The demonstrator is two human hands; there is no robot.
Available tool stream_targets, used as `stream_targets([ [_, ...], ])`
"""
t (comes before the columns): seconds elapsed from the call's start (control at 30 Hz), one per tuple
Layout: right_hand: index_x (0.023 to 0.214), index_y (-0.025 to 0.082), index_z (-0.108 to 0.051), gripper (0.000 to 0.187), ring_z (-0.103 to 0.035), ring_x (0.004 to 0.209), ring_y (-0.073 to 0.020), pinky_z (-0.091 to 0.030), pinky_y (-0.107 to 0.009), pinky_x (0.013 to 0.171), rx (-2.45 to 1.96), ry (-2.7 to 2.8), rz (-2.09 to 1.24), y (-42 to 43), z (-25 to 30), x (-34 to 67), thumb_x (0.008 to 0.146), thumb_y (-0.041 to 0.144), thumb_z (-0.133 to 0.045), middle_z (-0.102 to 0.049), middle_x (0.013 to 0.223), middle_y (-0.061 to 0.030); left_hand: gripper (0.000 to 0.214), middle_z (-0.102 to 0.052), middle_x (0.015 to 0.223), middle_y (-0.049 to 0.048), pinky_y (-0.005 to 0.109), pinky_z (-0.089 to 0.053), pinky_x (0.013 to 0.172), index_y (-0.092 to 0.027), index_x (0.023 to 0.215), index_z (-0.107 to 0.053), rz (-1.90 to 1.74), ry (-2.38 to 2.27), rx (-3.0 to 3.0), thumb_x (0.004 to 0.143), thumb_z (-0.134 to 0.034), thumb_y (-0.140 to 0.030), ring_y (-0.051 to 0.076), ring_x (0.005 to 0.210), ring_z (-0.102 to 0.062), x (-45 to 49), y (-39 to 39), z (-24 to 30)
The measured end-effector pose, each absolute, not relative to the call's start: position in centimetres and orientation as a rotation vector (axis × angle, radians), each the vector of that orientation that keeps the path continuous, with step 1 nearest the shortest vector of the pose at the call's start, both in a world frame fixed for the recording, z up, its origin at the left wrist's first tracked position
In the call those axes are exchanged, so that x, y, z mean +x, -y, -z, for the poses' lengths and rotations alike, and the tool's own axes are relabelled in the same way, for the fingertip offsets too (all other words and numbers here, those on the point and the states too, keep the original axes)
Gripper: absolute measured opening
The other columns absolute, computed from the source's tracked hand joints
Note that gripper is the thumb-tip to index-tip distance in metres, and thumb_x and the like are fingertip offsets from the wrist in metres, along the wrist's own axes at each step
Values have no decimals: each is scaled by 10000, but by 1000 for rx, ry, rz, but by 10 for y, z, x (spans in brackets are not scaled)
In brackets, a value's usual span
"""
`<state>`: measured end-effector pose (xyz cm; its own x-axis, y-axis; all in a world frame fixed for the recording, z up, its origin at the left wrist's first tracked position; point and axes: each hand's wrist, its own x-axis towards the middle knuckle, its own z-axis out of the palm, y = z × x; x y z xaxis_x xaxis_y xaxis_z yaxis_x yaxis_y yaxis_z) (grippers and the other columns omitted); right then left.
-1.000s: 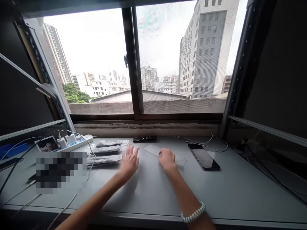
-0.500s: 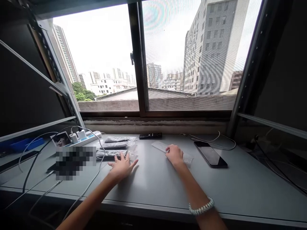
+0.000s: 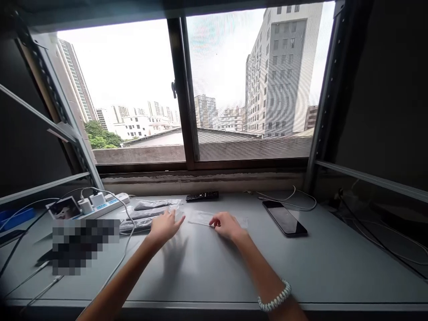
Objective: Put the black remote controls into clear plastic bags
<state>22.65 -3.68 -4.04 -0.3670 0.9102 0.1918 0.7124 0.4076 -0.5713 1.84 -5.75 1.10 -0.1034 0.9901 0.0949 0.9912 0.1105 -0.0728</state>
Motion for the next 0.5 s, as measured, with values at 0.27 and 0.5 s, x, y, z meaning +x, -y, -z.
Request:
stream_targets([
  [0.27, 841, 208, -719, 332, -574, 737, -135, -405, -214, 641, -1310, 2243, -635, 37, 37, 227, 625, 89, -497, -647, 838, -30, 436, -497, 1262, 158, 386, -308, 967, -113, 1246, -449, 200, 1881, -2254, 886, -368, -345, 283, 1217, -399, 62, -34, 3],
  [0.5, 809, 218, -721, 312, -566, 715, -133, -403, -212, 622, -1274, 2246, -660, 37, 35, 226, 607, 98, -516, -649, 805, -19, 572, -323, 1392, 233, 405, -233, 1002, -50, 1352, -286, 117, 2022, -2238, 897, -362, -389, 337, 1327, -203, 70, -83, 22],
])
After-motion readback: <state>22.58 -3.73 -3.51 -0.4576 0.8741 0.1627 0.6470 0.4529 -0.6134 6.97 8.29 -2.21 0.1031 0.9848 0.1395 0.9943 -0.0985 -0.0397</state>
